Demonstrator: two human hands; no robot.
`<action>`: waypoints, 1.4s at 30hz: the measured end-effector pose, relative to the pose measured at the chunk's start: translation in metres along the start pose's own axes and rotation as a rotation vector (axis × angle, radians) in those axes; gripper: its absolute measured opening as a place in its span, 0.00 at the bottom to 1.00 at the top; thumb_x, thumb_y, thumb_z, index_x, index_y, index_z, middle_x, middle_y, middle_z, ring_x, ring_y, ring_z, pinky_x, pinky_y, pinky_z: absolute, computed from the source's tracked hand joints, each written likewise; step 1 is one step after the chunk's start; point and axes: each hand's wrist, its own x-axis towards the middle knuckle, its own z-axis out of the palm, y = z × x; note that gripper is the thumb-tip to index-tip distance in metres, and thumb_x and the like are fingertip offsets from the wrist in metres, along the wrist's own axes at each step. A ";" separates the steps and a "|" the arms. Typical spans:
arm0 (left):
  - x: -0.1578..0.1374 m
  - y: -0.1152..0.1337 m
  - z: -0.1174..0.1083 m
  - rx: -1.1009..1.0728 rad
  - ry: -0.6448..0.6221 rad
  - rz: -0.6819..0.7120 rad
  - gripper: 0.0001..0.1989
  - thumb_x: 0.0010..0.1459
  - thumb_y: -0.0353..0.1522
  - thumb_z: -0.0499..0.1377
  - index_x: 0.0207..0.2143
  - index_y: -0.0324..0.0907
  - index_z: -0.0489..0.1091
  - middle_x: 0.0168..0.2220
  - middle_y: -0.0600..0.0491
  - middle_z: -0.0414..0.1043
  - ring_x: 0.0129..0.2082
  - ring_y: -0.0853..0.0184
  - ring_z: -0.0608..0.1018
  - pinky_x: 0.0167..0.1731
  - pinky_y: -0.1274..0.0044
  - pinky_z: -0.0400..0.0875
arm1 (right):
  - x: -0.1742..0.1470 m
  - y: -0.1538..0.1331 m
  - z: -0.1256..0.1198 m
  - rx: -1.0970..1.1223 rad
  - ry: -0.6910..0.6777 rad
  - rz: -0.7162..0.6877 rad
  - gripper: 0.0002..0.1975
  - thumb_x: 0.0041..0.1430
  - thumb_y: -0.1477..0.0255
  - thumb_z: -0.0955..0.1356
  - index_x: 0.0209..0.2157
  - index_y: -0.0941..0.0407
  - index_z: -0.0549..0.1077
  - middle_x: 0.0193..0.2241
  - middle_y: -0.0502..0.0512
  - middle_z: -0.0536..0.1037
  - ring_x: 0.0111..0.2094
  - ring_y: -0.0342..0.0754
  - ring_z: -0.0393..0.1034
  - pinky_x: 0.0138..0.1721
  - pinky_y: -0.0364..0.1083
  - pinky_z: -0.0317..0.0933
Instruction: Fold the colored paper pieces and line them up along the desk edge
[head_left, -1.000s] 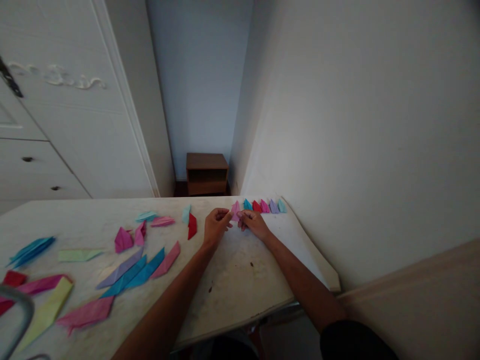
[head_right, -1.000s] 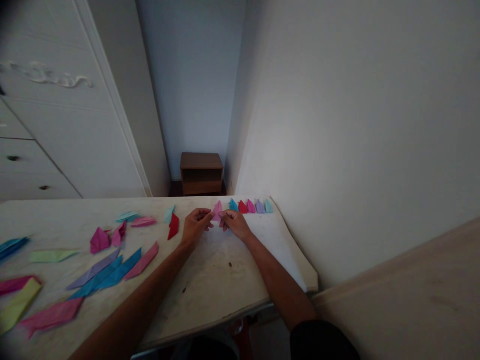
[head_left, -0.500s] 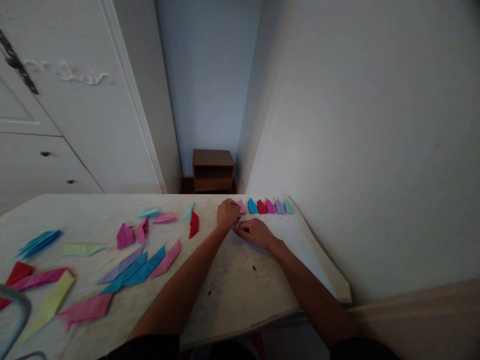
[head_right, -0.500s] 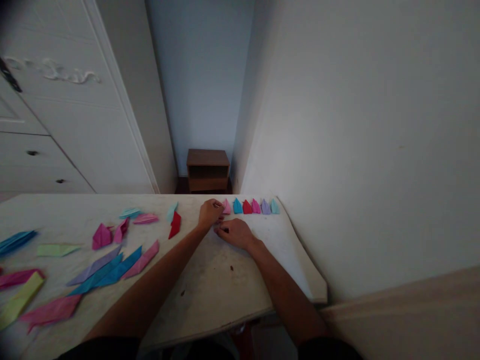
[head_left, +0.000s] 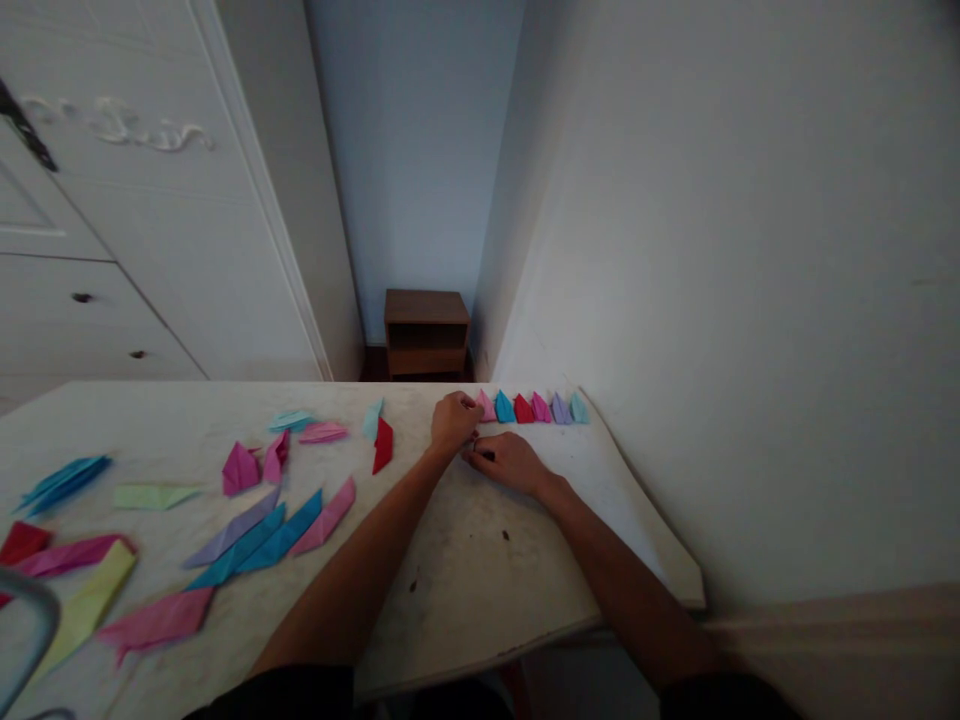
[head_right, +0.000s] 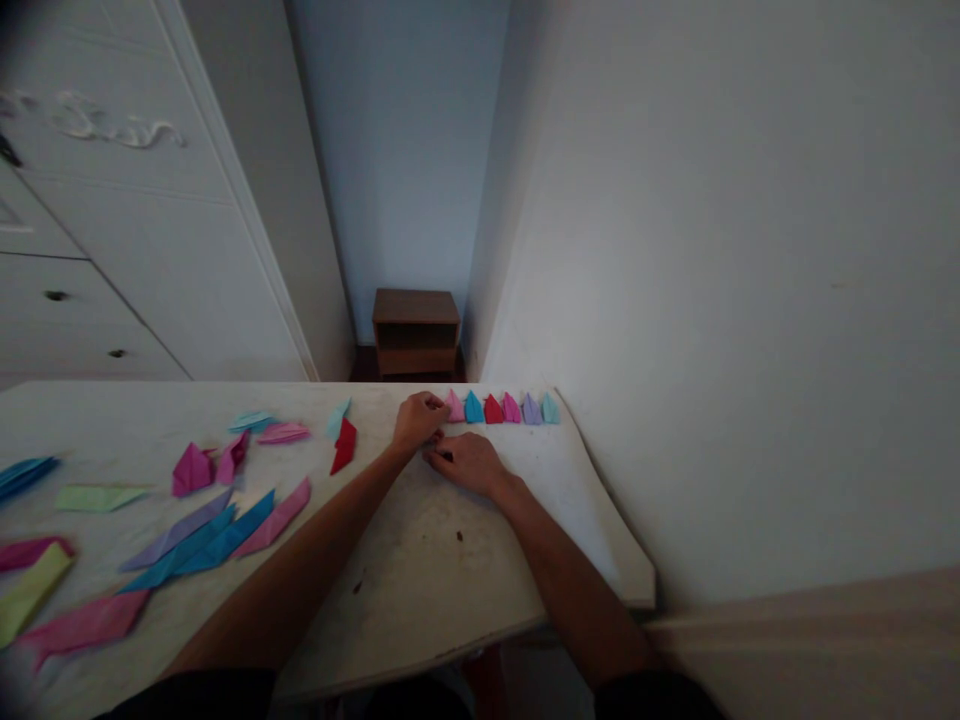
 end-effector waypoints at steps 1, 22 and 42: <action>-0.001 0.000 0.000 -0.010 0.003 0.013 0.06 0.51 0.31 0.58 0.31 0.39 0.73 0.22 0.52 0.75 0.18 0.69 0.76 0.20 0.81 0.66 | 0.000 0.000 0.000 0.005 0.000 0.003 0.15 0.63 0.65 0.66 0.26 0.55 0.77 0.22 0.50 0.75 0.25 0.44 0.66 0.26 0.42 0.46; -0.165 -0.044 -0.129 -0.172 -0.117 0.109 0.10 0.54 0.37 0.58 0.28 0.39 0.70 0.23 0.54 0.71 0.19 0.72 0.72 0.19 0.82 0.63 | -0.003 -0.028 0.015 0.309 -0.003 -0.065 0.21 0.62 0.57 0.63 0.21 0.57 0.68 0.19 0.48 0.69 0.22 0.42 0.61 0.25 0.42 0.51; -0.186 -0.086 -0.157 -0.064 0.202 0.181 0.08 0.58 0.34 0.55 0.28 0.41 0.71 0.24 0.53 0.72 0.24 0.69 0.73 0.25 0.79 0.62 | 0.128 -0.158 0.066 -0.344 -0.050 -0.241 0.13 0.64 0.67 0.64 0.41 0.58 0.77 0.38 0.62 0.77 0.38 0.51 0.71 0.36 0.45 0.58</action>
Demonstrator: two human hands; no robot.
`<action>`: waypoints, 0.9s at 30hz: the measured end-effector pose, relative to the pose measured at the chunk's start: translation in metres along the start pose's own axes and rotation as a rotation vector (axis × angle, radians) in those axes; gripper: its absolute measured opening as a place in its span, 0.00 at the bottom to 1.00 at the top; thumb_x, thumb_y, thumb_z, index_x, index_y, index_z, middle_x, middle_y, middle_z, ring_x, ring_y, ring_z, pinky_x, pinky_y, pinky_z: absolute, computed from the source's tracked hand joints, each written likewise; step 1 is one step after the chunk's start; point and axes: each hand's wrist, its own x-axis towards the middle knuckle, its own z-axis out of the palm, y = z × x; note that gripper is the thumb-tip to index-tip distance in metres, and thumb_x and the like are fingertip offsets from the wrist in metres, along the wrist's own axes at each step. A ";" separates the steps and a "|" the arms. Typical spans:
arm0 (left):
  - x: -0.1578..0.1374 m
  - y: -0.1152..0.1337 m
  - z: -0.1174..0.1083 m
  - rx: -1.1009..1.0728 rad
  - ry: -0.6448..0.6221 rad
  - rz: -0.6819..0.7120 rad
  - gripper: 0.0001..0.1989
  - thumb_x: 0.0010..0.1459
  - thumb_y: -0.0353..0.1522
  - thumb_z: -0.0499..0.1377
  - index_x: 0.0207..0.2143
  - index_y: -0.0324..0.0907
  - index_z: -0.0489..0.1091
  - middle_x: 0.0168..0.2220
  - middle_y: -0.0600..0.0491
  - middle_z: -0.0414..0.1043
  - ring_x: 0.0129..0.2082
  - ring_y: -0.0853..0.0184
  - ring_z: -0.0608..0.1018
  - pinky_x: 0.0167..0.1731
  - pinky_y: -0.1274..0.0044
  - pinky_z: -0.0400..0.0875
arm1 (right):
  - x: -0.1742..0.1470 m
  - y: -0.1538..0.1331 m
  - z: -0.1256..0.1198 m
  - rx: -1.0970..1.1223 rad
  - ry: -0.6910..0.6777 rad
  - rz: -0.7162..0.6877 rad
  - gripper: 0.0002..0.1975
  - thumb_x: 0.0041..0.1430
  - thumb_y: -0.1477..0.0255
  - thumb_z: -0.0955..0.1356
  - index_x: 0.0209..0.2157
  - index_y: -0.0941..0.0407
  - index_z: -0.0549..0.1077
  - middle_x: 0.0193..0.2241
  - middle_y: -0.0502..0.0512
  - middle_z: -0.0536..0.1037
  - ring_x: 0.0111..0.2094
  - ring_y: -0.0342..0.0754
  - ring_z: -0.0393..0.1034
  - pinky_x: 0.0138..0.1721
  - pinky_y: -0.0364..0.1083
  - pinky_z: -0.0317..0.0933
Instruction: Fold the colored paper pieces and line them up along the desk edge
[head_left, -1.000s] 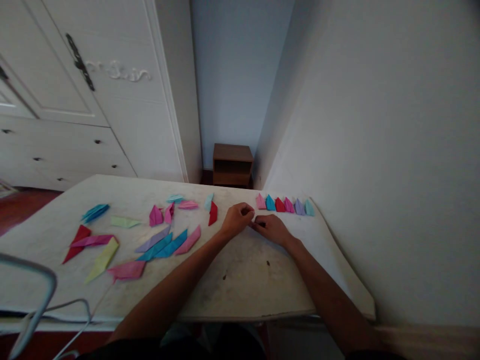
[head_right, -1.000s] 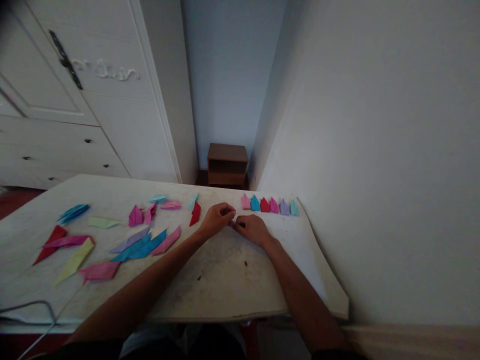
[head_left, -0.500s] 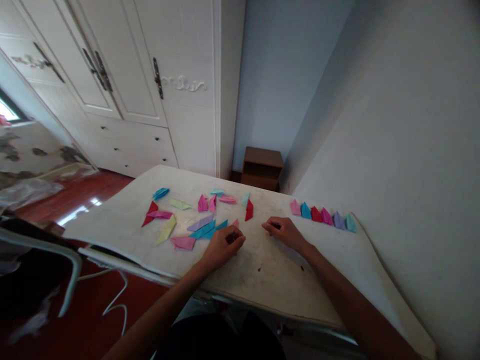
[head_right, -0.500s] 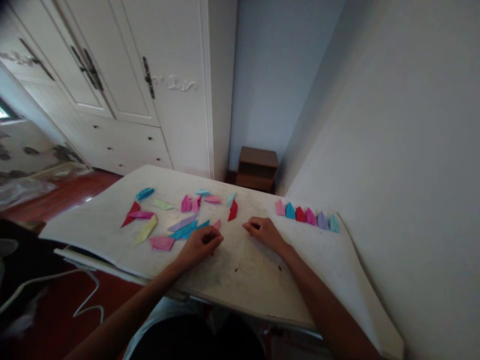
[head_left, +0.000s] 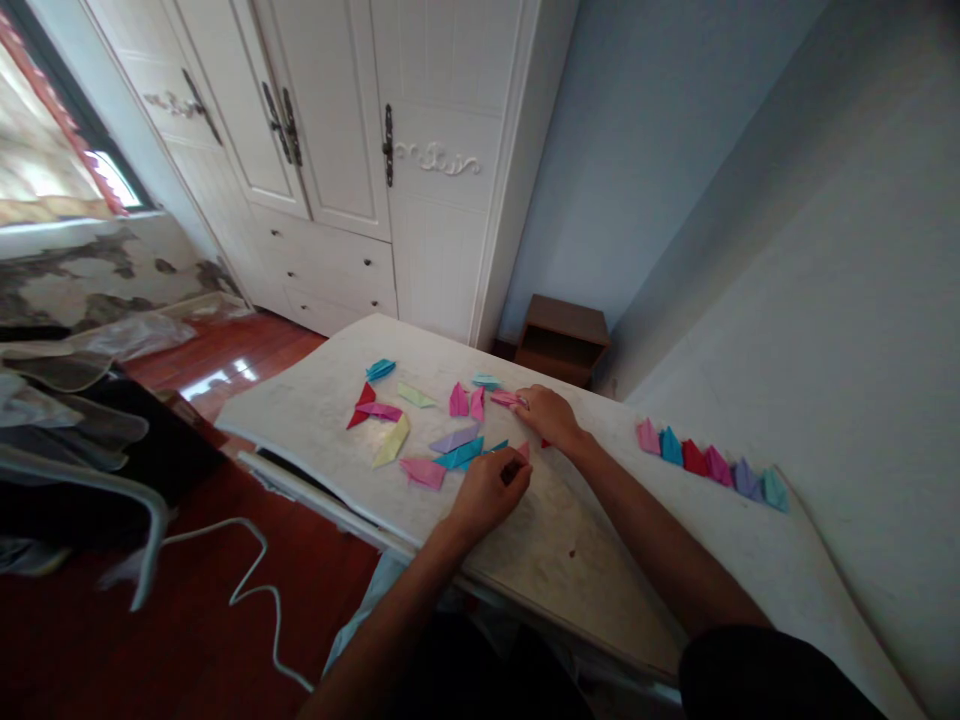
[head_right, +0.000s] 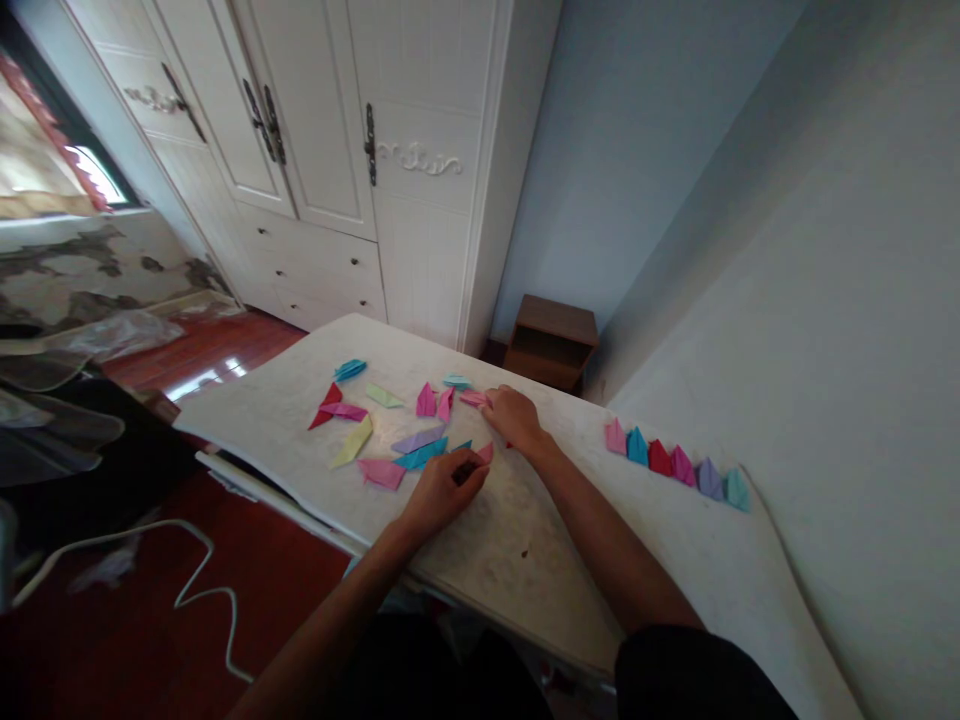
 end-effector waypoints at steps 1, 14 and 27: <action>0.000 -0.001 0.000 0.001 0.004 -0.003 0.08 0.58 0.33 0.55 0.28 0.41 0.71 0.24 0.53 0.73 0.24 0.69 0.73 0.25 0.79 0.62 | 0.003 -0.002 0.000 -0.017 -0.009 0.000 0.13 0.65 0.67 0.63 0.39 0.59 0.78 0.38 0.63 0.77 0.38 0.52 0.71 0.36 0.45 0.58; 0.000 -0.002 0.001 -0.027 0.003 0.003 0.08 0.58 0.34 0.56 0.29 0.42 0.72 0.25 0.54 0.72 0.25 0.68 0.73 0.27 0.79 0.63 | -0.031 0.007 -0.009 -0.085 0.075 -0.071 0.15 0.68 0.70 0.59 0.41 0.56 0.77 0.36 0.59 0.76 0.38 0.49 0.69 0.36 0.44 0.56; -0.010 0.017 0.008 -0.384 -0.066 -0.156 0.23 0.58 0.50 0.54 0.31 0.38 0.72 0.22 0.52 0.72 0.17 0.70 0.73 0.17 0.80 0.65 | -0.132 0.037 -0.021 0.079 0.306 -0.288 0.17 0.70 0.68 0.58 0.46 0.52 0.77 0.26 0.55 0.73 0.29 0.46 0.64 0.35 0.48 0.56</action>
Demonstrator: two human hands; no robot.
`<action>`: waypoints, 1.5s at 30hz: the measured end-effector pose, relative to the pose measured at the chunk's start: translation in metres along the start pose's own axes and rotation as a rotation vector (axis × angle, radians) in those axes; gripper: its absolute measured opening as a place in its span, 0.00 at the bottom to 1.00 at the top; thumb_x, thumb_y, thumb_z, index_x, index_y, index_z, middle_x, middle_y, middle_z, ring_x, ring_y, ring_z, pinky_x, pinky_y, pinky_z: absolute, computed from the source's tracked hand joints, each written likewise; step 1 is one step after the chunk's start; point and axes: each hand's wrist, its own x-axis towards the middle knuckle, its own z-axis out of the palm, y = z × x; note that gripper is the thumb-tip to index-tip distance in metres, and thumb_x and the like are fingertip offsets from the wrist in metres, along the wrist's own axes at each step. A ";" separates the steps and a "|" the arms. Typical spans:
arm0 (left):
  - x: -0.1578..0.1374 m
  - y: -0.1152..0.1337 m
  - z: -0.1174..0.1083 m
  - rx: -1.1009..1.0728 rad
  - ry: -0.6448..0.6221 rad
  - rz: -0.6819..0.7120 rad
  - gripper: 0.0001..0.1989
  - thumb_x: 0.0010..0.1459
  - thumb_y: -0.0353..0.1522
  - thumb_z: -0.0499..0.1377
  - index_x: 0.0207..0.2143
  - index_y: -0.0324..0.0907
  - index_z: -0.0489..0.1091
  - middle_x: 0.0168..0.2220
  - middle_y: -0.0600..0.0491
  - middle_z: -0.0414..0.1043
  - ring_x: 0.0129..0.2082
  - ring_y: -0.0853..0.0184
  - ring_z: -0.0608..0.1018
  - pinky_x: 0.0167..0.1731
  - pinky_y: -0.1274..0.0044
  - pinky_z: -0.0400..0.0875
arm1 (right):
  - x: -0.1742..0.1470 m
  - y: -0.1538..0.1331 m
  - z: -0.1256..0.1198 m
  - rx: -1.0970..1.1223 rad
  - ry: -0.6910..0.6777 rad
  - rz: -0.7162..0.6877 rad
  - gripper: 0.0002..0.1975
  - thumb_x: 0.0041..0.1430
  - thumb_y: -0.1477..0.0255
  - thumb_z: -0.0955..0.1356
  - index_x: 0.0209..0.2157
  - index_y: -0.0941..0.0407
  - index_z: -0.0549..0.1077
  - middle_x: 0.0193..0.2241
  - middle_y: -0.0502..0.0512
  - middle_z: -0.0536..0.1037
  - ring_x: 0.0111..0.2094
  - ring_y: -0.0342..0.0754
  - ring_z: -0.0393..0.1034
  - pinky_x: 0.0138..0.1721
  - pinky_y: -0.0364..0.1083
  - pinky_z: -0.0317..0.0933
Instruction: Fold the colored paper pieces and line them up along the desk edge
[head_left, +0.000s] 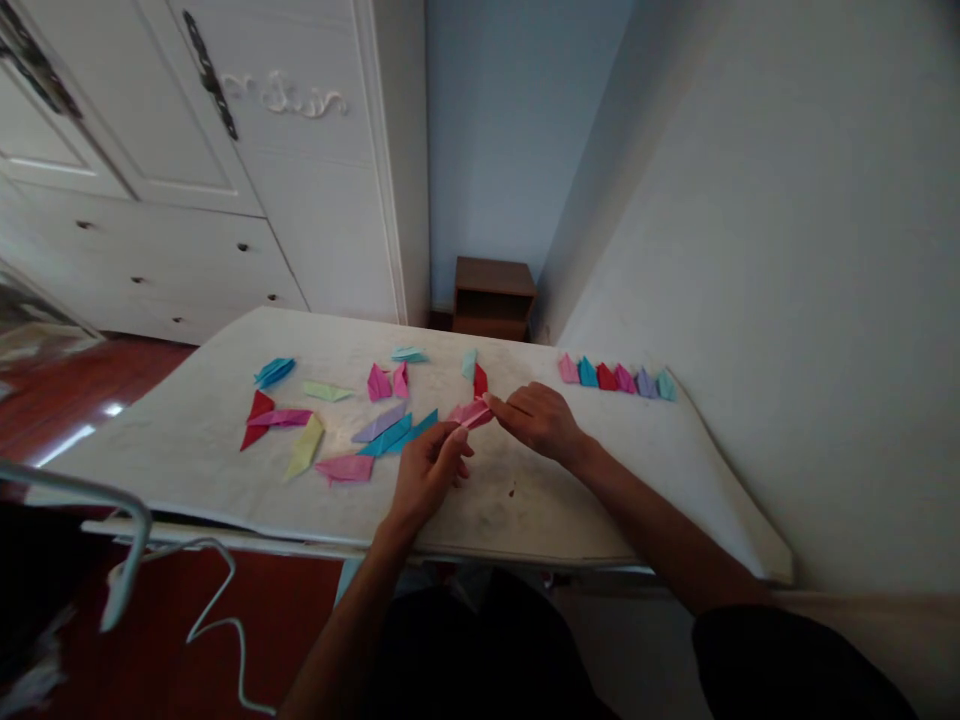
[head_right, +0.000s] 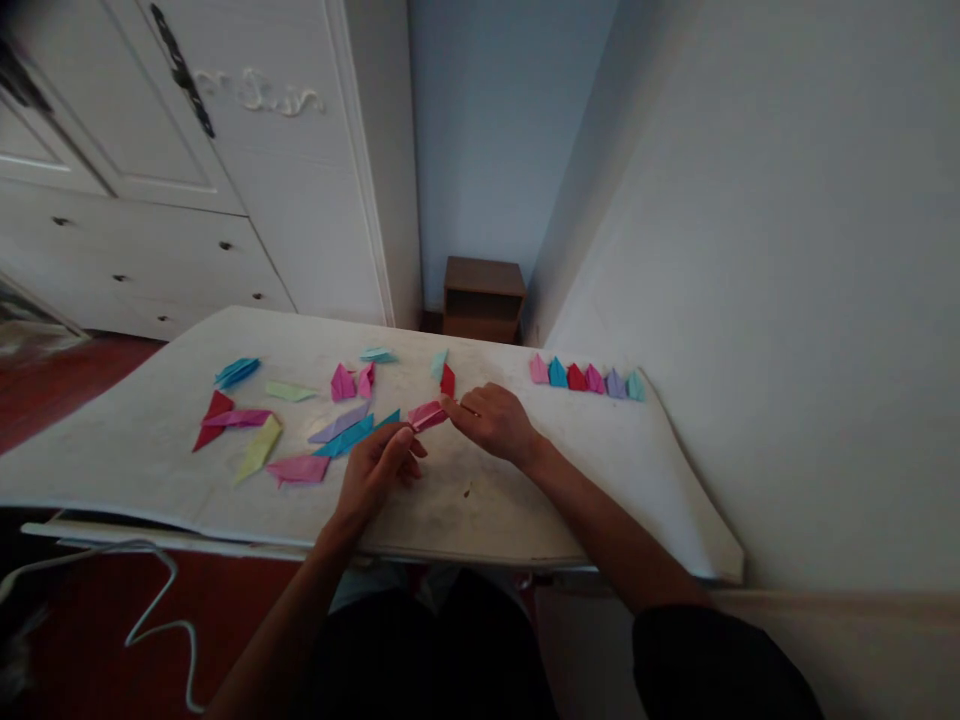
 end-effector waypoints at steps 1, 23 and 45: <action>-0.001 0.001 0.005 -0.076 -0.046 -0.028 0.25 0.58 0.51 0.54 0.30 0.37 0.71 0.22 0.51 0.72 0.17 0.70 0.73 0.16 0.80 0.66 | -0.006 0.000 -0.002 -0.022 0.017 -0.045 0.16 0.70 0.69 0.58 0.46 0.52 0.76 0.26 0.54 0.73 0.29 0.45 0.65 0.34 0.47 0.56; -0.014 0.005 0.061 -0.025 -0.096 -0.095 0.19 0.57 0.46 0.58 0.33 0.37 0.75 0.19 0.55 0.71 0.19 0.71 0.72 0.22 0.81 0.65 | -0.050 -0.045 -0.023 1.055 0.356 0.693 0.12 0.58 0.62 0.69 0.31 0.57 0.76 0.25 0.50 0.74 0.25 0.41 0.67 0.27 0.40 0.61; 0.004 -0.011 0.060 0.471 -0.234 0.191 0.21 0.52 0.50 0.56 0.36 0.45 0.78 0.33 0.51 0.80 0.29 0.62 0.80 0.32 0.73 0.76 | -0.160 0.140 -0.082 0.179 0.207 1.215 0.10 0.56 0.76 0.64 0.25 0.57 0.75 0.18 0.48 0.73 0.24 0.43 0.69 0.28 0.39 0.57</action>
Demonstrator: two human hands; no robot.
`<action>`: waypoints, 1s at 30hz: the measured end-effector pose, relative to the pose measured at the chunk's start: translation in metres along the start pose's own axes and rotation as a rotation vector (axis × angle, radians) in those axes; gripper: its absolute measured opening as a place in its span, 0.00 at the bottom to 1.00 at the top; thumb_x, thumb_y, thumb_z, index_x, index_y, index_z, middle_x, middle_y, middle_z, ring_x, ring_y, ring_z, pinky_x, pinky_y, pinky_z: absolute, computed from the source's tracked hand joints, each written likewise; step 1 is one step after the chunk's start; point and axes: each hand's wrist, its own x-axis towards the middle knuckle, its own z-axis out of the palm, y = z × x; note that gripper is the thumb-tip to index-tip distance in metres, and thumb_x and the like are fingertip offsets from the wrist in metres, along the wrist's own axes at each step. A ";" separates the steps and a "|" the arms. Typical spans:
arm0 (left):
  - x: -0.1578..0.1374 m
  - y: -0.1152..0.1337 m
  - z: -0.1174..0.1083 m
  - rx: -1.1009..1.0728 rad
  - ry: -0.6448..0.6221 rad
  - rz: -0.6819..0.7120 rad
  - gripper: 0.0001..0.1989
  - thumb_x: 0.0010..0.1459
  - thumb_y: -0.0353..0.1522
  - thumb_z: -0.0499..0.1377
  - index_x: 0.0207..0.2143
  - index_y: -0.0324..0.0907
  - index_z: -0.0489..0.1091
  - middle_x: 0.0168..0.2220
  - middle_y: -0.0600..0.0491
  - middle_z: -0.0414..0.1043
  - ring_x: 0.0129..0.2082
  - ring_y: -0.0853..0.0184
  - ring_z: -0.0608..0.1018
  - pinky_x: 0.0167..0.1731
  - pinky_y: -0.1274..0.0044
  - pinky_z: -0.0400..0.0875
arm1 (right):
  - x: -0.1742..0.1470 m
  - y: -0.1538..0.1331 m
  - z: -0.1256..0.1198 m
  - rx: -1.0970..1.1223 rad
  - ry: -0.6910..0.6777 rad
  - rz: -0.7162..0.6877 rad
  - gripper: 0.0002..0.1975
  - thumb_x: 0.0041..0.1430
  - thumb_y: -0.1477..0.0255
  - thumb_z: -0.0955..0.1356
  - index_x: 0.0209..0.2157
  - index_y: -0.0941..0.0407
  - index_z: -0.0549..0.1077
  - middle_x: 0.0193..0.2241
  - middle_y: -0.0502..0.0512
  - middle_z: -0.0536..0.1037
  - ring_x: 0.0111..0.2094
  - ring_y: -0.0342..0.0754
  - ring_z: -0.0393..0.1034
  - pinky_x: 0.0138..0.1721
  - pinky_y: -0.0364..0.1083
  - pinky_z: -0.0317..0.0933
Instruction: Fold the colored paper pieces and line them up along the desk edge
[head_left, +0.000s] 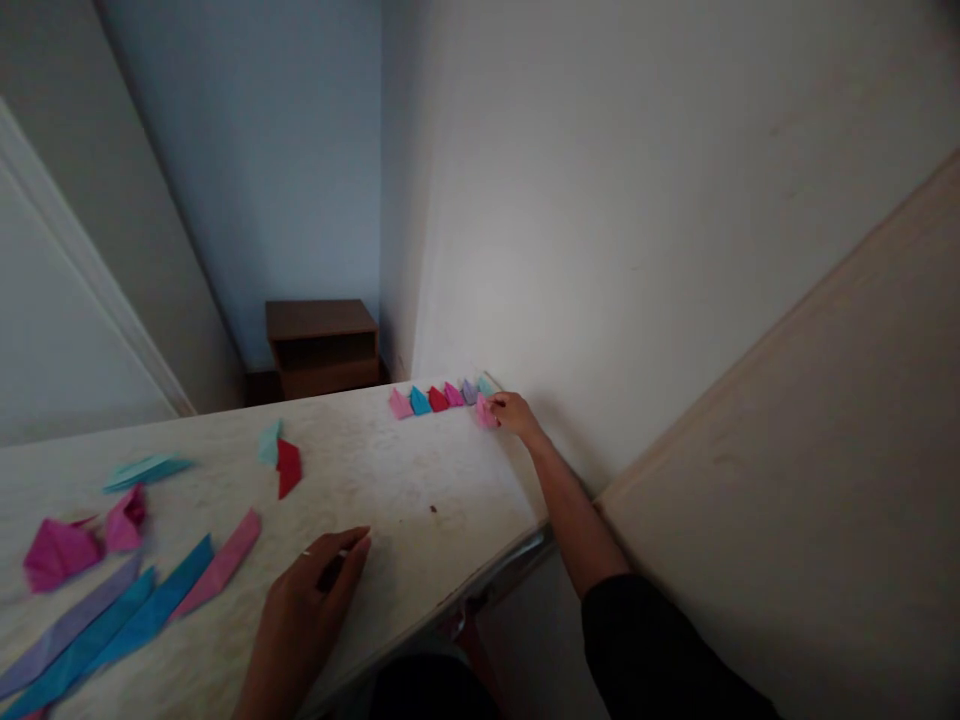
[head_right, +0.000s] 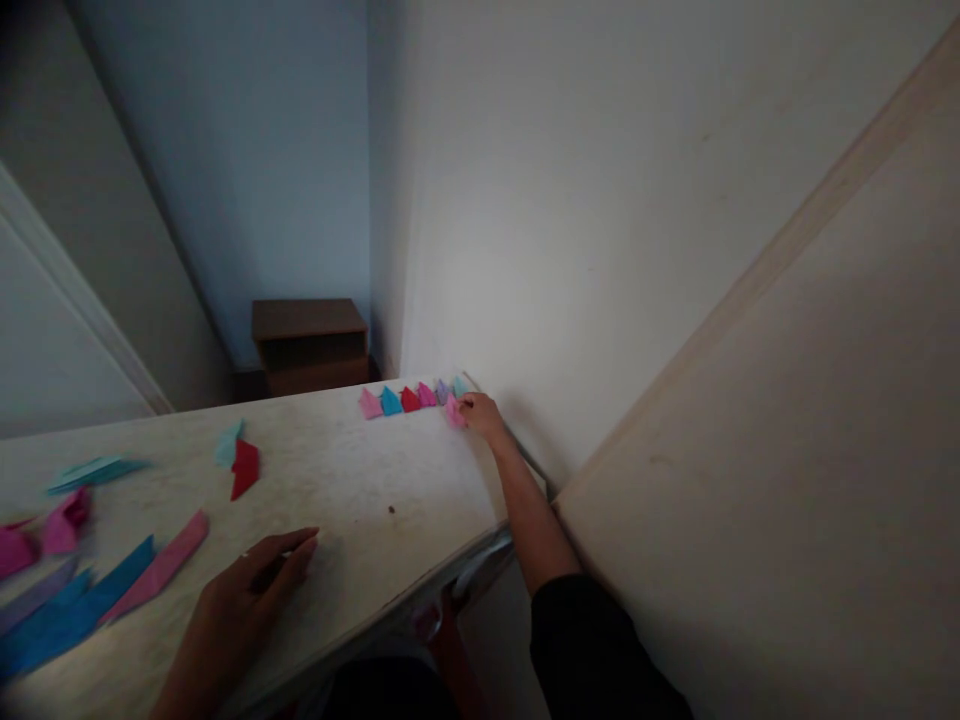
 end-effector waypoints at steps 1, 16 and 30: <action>0.000 0.000 -0.001 0.003 -0.001 0.001 0.21 0.52 0.50 0.56 0.36 0.46 0.78 0.33 0.51 0.80 0.30 0.61 0.81 0.32 0.73 0.77 | 0.000 0.005 -0.002 -0.035 0.025 0.021 0.10 0.56 0.76 0.65 0.25 0.57 0.76 0.21 0.50 0.76 0.26 0.44 0.70 0.29 0.40 0.58; -0.003 0.008 0.005 0.078 0.031 0.046 0.19 0.57 0.48 0.54 0.36 0.45 0.77 0.35 0.51 0.80 0.32 0.62 0.80 0.33 0.74 0.75 | -0.010 0.024 0.005 -0.312 0.164 0.138 0.13 0.62 0.74 0.62 0.39 0.56 0.79 0.38 0.56 0.81 0.39 0.46 0.73 0.39 0.40 0.61; -0.005 0.007 0.004 0.053 0.020 0.050 0.18 0.58 0.46 0.54 0.36 0.45 0.77 0.36 0.51 0.80 0.34 0.62 0.80 0.36 0.72 0.75 | -0.019 0.019 0.008 -0.418 0.034 -0.112 0.17 0.62 0.79 0.62 0.46 0.57 0.78 0.46 0.58 0.79 0.48 0.47 0.70 0.52 0.43 0.58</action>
